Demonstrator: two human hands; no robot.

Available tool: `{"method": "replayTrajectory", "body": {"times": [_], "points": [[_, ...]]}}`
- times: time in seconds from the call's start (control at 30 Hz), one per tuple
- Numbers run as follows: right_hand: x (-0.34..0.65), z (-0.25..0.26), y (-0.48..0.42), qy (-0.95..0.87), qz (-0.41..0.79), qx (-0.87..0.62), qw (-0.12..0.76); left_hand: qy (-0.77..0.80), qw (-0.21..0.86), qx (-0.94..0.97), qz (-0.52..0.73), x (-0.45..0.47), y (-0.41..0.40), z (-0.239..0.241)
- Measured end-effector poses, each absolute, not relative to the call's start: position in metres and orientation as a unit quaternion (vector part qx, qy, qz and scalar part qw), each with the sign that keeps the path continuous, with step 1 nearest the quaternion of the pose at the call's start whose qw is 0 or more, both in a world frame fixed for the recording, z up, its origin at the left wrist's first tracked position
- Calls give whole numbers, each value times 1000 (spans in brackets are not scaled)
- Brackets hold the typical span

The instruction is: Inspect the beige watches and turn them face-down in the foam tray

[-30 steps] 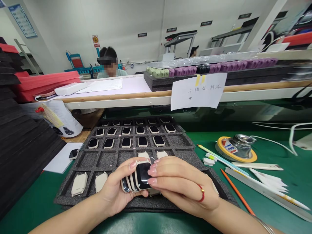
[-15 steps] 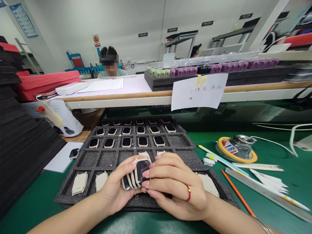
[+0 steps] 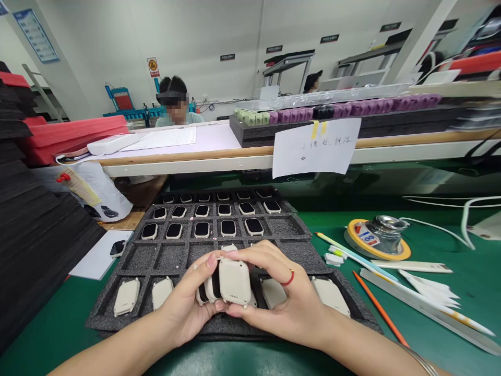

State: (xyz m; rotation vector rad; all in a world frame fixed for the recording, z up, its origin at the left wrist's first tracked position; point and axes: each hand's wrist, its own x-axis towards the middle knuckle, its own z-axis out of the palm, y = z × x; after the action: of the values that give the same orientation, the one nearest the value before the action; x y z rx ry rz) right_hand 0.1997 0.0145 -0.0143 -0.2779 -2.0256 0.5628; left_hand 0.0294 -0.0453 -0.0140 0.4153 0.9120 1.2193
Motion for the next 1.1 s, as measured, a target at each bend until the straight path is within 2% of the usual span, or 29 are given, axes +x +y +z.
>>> {"method": "replayTrajectory", "body": {"times": [0.3, 0.47, 0.63, 0.8, 0.93, 1.1], "points": [[198, -19, 16, -829, 271, -122, 473, 325, 764, 223, 511, 29, -44, -12], [197, -17, 15, -847, 226, -113, 469, 393, 733, 198, 519, 32, -46, -11], [214, 3, 40, -830, 192, -245, 463, 432, 717, 187, 513, 31, -46, -8], [253, 5, 94, -796, 166, -404, 420, 381, 739, 184, 524, 28, -46, -7], [277, -14, 129, -814, 156, -410, 380, 326, 758, 189, 533, 25, -45, -9], [277, -11, 125, -835, 177, -375, 361, 369, 731, 195, 540, 28, -46, -7]]}}
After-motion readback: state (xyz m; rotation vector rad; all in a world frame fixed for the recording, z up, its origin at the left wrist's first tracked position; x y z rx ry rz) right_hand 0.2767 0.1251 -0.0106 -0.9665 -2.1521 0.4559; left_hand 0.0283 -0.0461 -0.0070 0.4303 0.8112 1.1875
